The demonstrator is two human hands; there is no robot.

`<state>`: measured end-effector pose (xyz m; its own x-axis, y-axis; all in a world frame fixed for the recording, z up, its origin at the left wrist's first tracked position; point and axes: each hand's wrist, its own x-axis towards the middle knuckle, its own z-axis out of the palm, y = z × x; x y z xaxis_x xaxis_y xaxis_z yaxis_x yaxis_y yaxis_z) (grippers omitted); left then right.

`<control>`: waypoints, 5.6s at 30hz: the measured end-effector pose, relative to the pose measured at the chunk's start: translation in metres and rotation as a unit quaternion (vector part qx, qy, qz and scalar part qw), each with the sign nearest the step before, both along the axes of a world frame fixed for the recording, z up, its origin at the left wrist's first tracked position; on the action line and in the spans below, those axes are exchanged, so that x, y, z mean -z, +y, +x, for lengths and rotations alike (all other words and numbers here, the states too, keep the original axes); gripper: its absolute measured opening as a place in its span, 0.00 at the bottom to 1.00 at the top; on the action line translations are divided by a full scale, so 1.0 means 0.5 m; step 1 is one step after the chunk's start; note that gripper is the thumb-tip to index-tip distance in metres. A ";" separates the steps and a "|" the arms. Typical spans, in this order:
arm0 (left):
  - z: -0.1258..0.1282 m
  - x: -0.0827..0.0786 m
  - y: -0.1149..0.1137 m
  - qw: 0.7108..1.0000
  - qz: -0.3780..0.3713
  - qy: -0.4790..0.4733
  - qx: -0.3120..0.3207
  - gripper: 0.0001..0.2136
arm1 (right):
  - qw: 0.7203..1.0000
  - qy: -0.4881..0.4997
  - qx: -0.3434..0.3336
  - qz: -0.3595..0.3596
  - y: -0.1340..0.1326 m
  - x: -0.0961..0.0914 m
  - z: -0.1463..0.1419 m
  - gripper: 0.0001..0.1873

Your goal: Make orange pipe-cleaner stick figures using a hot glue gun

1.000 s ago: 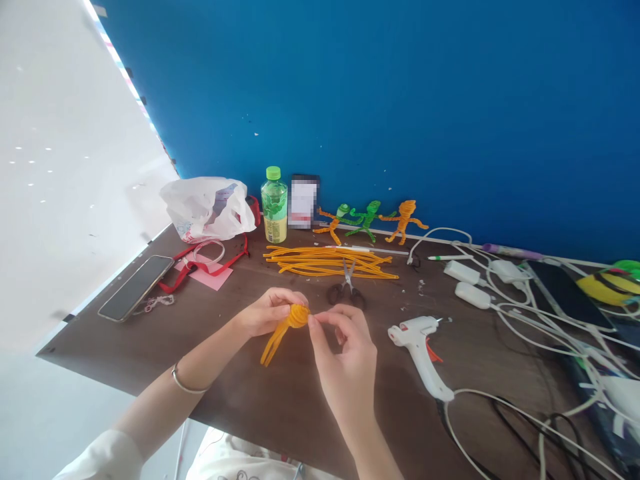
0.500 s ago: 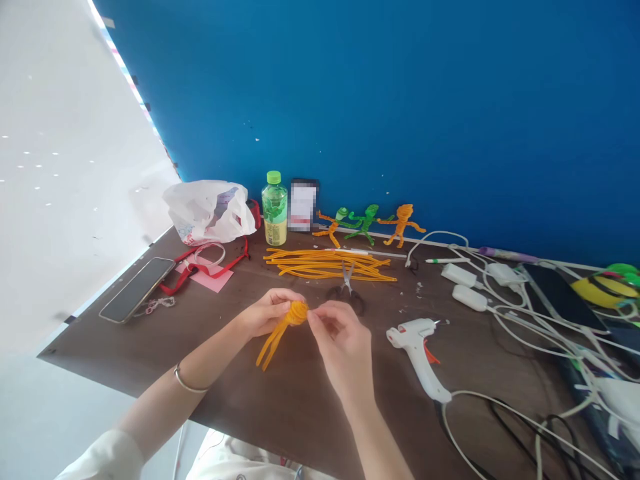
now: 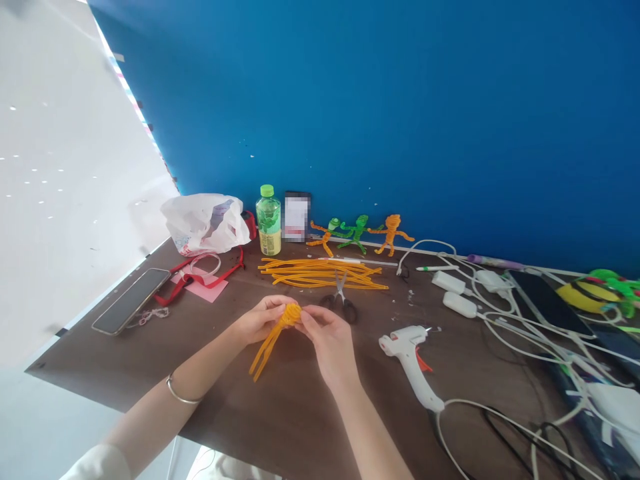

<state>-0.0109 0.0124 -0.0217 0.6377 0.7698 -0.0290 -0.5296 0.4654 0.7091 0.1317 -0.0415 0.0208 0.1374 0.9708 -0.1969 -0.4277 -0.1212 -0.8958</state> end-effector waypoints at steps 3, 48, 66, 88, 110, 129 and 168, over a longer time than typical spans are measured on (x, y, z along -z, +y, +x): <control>0.001 0.000 -0.003 1.000 -0.002 0.007 -0.003 0.12 | 1.000 0.006 -0.005 0.019 -0.002 0.008 0.003 0.10; 0.008 0.009 -0.007 0.996 0.054 -0.045 0.054 0.09 | 0.987 -0.067 -0.049 0.141 -0.019 0.044 0.009 0.02; 0.008 0.011 -0.005 0.996 0.064 -0.039 0.056 0.09 | 0.988 -0.063 -0.045 0.132 -0.019 0.039 0.008 0.02; 0.008 0.006 -0.007 0.993 0.072 -0.057 0.080 0.09 | 0.985 -0.076 -0.061 0.144 -0.026 0.039 0.008 0.02; 0.008 0.010 -0.006 0.994 0.074 -0.047 0.071 0.09 | 0.984 -0.083 -0.063 0.147 -0.024 0.040 0.011 0.02; 0.008 0.007 -0.008 0.990 0.087 -0.076 0.076 0.08 | 0.983 -0.079 -0.061 0.157 -0.025 0.045 0.011 0.03; 0.009 0.013 -0.004 0.992 0.071 -0.059 0.085 0.10 | 0.980 -0.104 -0.054 0.160 -0.024 0.033 0.011 0.03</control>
<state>-0.0065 0.0105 -0.0281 0.7513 0.6418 0.1538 -0.5348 0.4553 0.7118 0.1373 -0.0537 0.0045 0.0351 0.9894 0.1408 -0.2312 0.1451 -0.9620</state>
